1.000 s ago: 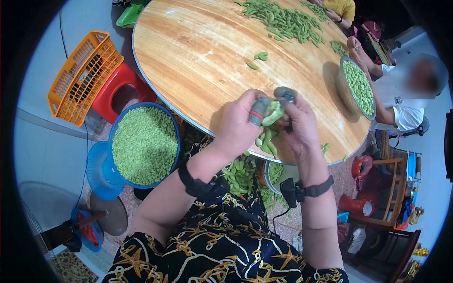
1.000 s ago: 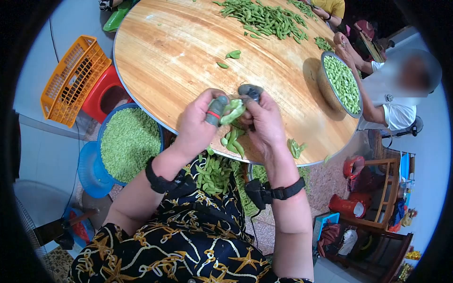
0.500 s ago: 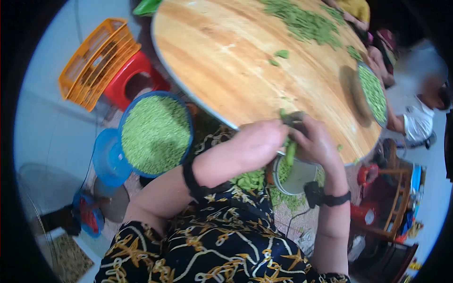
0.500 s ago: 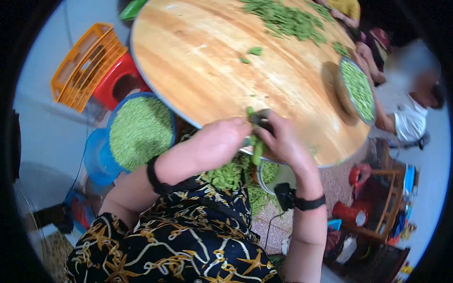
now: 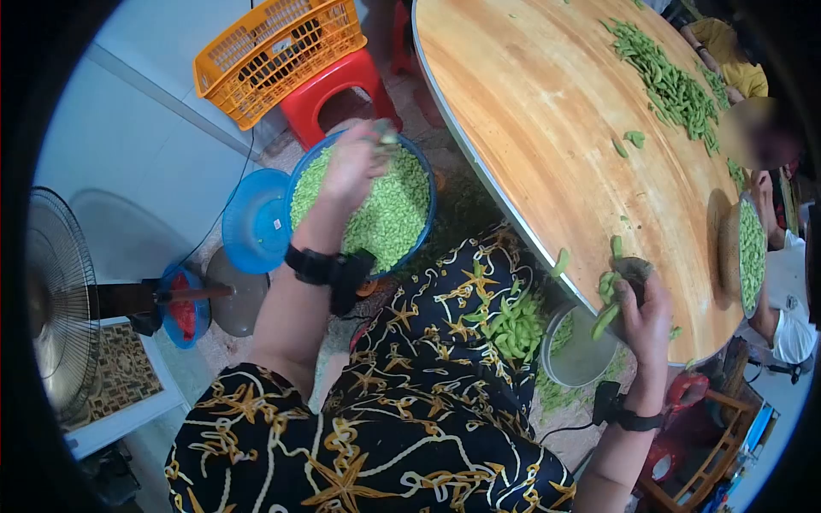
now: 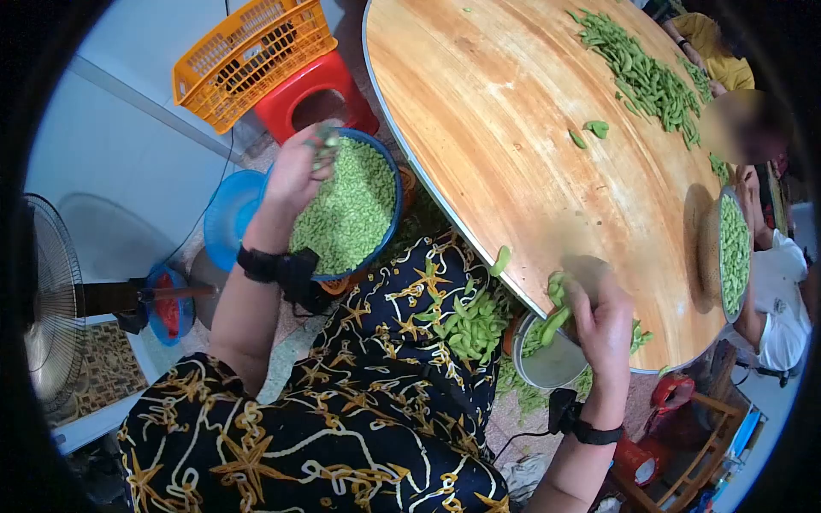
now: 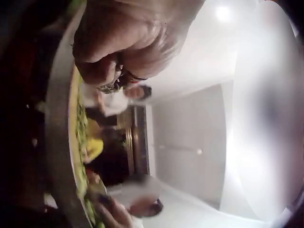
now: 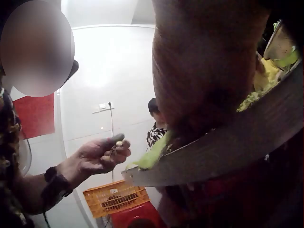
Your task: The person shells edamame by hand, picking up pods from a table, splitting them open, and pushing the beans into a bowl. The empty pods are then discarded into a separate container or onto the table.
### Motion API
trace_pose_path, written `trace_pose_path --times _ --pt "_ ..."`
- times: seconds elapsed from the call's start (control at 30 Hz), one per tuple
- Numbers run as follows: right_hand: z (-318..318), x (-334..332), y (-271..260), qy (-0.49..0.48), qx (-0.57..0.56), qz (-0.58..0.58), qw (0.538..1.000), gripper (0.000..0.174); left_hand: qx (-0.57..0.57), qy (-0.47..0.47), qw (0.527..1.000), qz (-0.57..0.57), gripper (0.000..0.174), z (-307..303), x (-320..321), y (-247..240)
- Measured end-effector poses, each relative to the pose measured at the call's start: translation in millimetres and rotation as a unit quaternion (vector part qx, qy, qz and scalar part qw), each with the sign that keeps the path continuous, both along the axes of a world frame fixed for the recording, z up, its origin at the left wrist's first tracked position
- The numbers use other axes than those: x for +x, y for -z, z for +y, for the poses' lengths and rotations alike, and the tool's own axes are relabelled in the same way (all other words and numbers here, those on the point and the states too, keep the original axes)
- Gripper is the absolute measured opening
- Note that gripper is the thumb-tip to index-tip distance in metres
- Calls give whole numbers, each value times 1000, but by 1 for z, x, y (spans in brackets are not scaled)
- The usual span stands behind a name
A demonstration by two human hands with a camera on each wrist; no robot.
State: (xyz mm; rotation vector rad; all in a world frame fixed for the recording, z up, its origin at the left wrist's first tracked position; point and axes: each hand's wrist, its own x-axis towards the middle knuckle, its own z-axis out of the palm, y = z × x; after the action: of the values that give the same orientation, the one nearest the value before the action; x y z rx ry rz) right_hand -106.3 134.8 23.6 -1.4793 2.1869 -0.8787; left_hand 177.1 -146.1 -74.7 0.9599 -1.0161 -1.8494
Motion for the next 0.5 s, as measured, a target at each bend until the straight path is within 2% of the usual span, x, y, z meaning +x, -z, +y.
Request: trace_pose_path --times 0.07,0.1,0.17,0.2,0.27,0.33,0.37,0.4,0.43,0.47,0.5 --pt "1 -1 3 2 2 -9 1000 21 21 -6 998 -56 21 -41 56 71" --pt "1 -1 4 8 1 -12 1000 21 22 -5 998 -59 21 -39 64 71" --pt "0 -1 1 15 3 -16 1000 22 91 -26 952 -291 23 -32 74 73" --pt "0 2 -3 21 18 -39 999 22 94 -22 952 -292 23 -33 77 75" --pt "-1 1 -7 31 31 -57 997 22 -36 -40 916 -397 28 -39 77 79" --pt "1 -8 -14 -8 37 -129 991 24 -205 -107 901 -368 28 -51 71 77" --pt "-1 -17 -16 -38 2 -67 997 27 -253 -93 876 -400 29 -50 55 43" --pt "-6 -24 -26 -6 37 -35 999 26 -284 -108 882 -360 27 -43 34 12" --pt "-14 -30 -36 29 71 -5 997 26 -276 -112 915 -273 27 -38 14 -13" --pt "-26 -36 -43 61 63 14 996 24 -294 -104 930 -194 27 -30 -7 -40" --pt "-36 -49 -46 88 52 29 994 23 -307 -76 933 -171 26 -13 -31 -72"
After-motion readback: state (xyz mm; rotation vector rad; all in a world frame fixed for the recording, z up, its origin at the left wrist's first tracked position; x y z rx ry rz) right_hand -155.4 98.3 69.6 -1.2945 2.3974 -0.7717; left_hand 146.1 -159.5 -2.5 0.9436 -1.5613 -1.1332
